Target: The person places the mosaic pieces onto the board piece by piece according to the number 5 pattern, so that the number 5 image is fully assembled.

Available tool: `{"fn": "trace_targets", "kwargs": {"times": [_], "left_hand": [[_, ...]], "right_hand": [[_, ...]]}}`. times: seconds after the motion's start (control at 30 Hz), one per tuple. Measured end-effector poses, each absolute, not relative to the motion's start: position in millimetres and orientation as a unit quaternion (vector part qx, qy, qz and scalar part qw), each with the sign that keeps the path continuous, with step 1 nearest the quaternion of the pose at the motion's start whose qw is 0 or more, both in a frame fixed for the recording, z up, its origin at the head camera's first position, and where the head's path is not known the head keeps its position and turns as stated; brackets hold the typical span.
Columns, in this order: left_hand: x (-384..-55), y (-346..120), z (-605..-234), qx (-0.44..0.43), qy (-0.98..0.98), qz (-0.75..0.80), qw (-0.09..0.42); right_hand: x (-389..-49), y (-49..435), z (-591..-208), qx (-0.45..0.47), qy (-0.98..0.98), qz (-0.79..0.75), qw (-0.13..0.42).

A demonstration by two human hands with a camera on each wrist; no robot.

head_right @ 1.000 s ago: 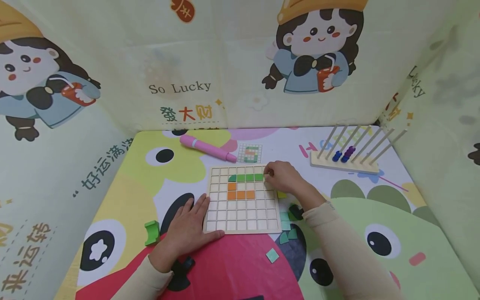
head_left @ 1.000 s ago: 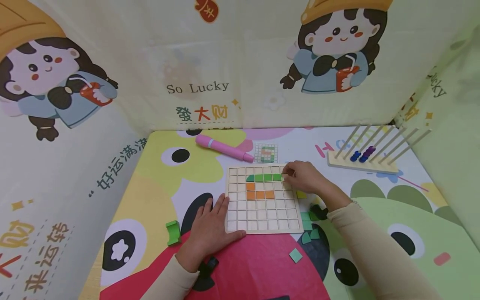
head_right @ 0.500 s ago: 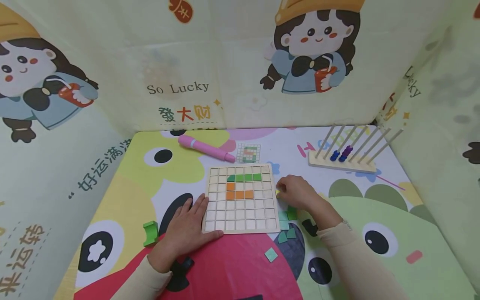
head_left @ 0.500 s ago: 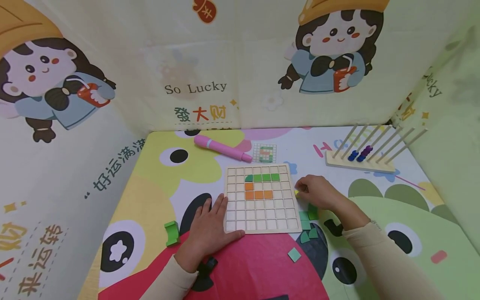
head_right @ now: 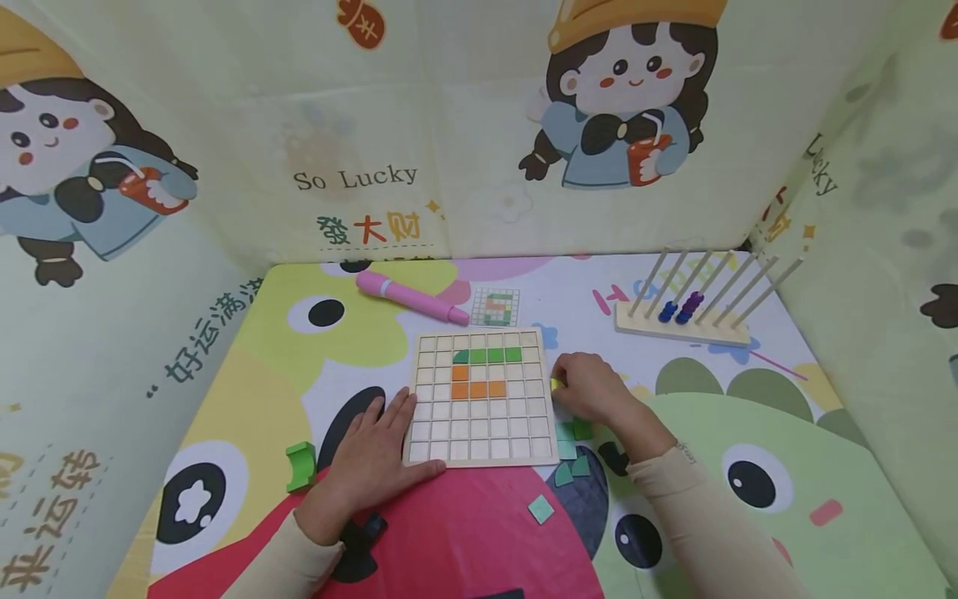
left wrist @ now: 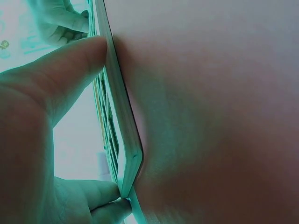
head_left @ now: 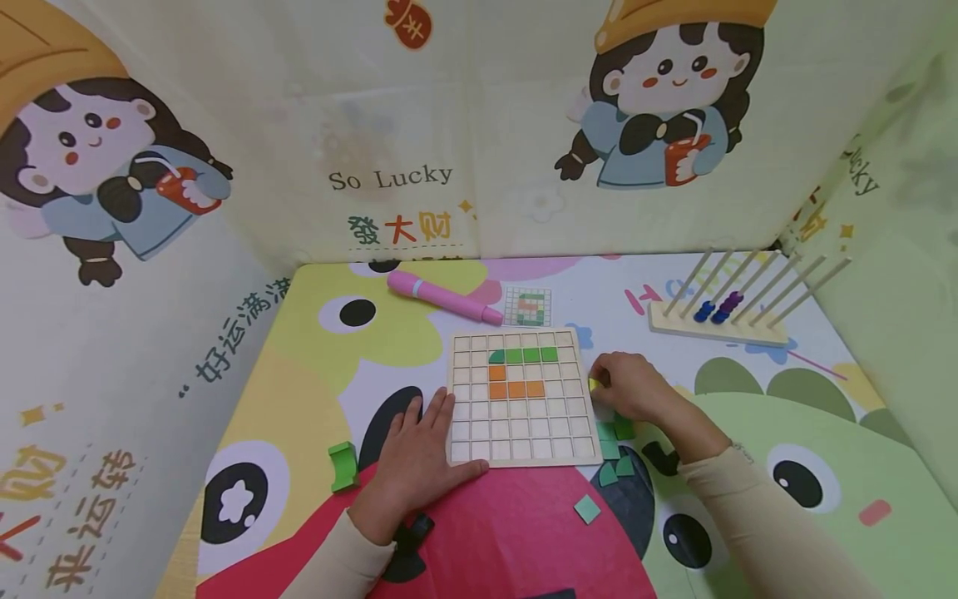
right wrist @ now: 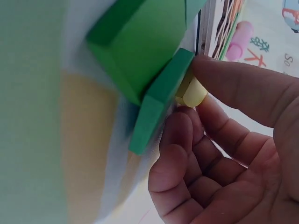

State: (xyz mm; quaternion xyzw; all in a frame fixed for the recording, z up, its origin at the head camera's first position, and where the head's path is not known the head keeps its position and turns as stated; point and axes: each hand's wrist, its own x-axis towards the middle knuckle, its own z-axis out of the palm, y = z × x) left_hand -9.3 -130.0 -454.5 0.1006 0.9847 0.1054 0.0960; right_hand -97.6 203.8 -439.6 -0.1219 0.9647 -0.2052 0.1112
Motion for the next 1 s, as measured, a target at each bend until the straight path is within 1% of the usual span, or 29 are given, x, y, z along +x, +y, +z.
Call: {"fn": "trace_targets", "kwargs": {"times": [0.37,0.53,0.7,1.0], "left_hand": [[-8.6,-129.3,-453.1,0.101,0.984,0.109,0.094],[-8.5,-129.7,-452.9,0.102,0.984,0.11,0.095],[-8.9,-130.1,-453.6,0.102,0.985,0.107,0.094],[-9.6,-129.9,-455.2,0.099,0.985,0.107,0.097]], "right_hand": [[-97.2,213.3,-435.1,-0.132,0.948,-0.257,0.13],[-98.1,215.7,-428.8,-0.141,0.939,-0.288,0.125],[-101.0,208.1,-423.7,-0.155,0.93,-0.308,0.125],[-107.6,182.4,-428.4,-0.205,0.915,-0.315,0.148]]}}
